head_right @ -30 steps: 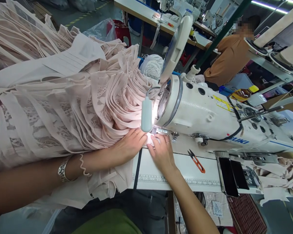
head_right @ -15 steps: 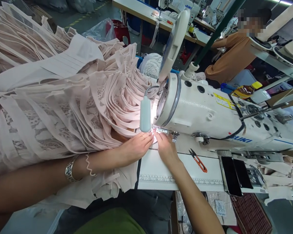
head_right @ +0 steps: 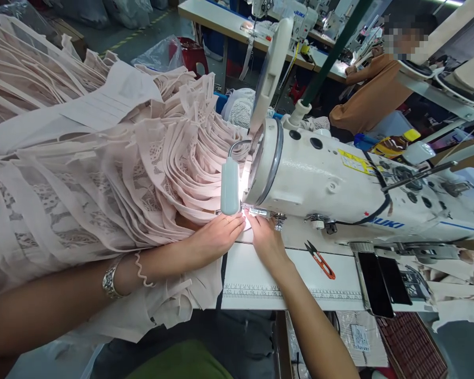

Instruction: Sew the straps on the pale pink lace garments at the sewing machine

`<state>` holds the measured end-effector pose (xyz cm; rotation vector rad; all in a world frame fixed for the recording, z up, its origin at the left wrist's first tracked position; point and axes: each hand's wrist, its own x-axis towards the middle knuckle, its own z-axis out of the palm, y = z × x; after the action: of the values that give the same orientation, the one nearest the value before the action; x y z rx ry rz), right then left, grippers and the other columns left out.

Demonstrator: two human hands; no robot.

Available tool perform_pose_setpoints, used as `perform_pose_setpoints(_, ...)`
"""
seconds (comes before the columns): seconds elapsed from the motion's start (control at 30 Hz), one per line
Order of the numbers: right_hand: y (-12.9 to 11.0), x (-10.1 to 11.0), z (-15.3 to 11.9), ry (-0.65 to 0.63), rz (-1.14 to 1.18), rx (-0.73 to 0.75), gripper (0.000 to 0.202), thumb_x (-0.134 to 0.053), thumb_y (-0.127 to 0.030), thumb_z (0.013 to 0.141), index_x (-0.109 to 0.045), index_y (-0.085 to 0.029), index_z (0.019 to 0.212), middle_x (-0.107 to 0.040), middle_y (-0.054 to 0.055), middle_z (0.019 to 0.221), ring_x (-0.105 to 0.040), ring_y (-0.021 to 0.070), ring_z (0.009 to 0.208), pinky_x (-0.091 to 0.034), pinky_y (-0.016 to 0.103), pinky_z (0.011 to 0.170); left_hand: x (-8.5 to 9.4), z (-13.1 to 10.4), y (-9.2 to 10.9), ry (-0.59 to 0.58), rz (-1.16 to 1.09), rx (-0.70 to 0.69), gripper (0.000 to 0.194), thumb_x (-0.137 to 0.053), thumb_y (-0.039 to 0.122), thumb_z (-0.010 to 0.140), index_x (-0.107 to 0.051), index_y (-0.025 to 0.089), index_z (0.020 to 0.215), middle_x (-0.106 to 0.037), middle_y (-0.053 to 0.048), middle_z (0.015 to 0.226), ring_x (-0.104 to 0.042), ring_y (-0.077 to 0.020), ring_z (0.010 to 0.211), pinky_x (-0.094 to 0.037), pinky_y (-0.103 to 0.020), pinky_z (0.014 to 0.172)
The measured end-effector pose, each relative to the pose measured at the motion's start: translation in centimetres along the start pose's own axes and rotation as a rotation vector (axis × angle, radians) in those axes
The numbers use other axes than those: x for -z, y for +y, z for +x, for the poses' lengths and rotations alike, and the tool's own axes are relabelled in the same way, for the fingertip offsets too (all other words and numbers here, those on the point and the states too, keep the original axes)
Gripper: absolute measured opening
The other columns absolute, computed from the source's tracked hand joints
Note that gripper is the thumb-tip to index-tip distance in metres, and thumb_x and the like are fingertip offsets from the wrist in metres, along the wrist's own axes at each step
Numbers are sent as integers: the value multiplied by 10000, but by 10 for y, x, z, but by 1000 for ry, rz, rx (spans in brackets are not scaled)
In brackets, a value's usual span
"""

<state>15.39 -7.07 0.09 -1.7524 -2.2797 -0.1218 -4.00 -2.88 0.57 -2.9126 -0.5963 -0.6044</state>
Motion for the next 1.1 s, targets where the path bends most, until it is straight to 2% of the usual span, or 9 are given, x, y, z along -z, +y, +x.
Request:
perform_pose_setpoints(0.17, -4, 6, 5, -40, -9, -31, 517, -290, -97, 925, -642, -245, 1273, -697, 86, 973, -589, 247, 925, -490, 404, 879, -1, -1, -2, -1, -33, 6, 261, -388, 24, 976, -578, 33, 1155, -661, -167, 1105, -616, -227, 1021, -442, -375, 946)
perform_pose_setpoints(0.3, -6, 8, 7, -65, -3, -63, 487, -292, -131, 945, -651, -250, 1252, -696, 96, 995, -576, 267, 943, -461, 415, 873, -4, -1, -2, -4, -2, 32, 247, -382, 14, 968, -589, 56, 1096, -650, -152, 1083, -603, -219, 936, -447, -355, 888)
perform_pose_setpoints(0.47, -6, 5, 7, -76, -22, -81, 490, -303, -120, 925, -667, -257, 1223, -695, 88, 928, -573, 257, 865, -429, 380, 814, -6, -1, -2, -28, 16, 50, 260, -351, 9, 967, -581, 78, 1067, -640, -150, 1092, -584, -212, 871, -451, -342, 812)
perform_pose_setpoints(0.63, -5, 4, 8, 0, 40, -62, 439, -311, -152, 940, -674, -257, 1163, -697, 74, 887, -565, 249, 843, -412, 357, 794, -2, 2, -4, -22, 31, 44, 282, -309, 30, 993, -582, 76, 1048, -643, -161, 1104, -594, -219, 920, -447, -332, 801)
perform_pose_setpoints(0.77, -7, 5, 9, 20, 35, -49, 401, -340, -120, 924, -690, -264, 1055, -692, 49, 813, -553, 225, 762, -417, 347, 775, -2, 3, -5, -45, 46, 49, 295, -296, 45, 1005, -586, 78, 1043, -646, -160, 1094, -597, -215, 892, -445, -331, 789)
perform_pose_setpoints(0.93, -6, 2, 11, 57, 104, -60, 411, -371, -108, 910, -697, -270, 1103, -722, 57, 925, -584, 230, 825, -452, 354, 791, 0, 4, -3, -39, 74, 65, 271, -317, 63, 1008, -584, 90, 1045, -644, -132, 1049, -588, -211, 881, -441, -337, 821)
perform_pose_setpoints(1.0, -4, 0, 9, 79, 149, -80, 467, -358, -76, 883, -710, -267, 1121, -730, 54, 928, -605, 224, 848, -473, 343, 779, 3, 4, -5, -40, 108, 52, 269, -325, 33, 989, -585, 103, 997, -640, -106, 974, -582, -209, 861, -436, -354, 856)
perform_pose_setpoints(1.1, 0, -2, 5, 119, 284, -142, 515, -352, -53, 855, -739, -284, 1102, -744, 26, 954, -644, 196, 884, -513, 326, 790, 8, 2, -17, -65, 135, 40, 304, -336, -31, 943, -556, 140, 824, -604, -62, 823, -567, -205, 826, -423, -385, 919)
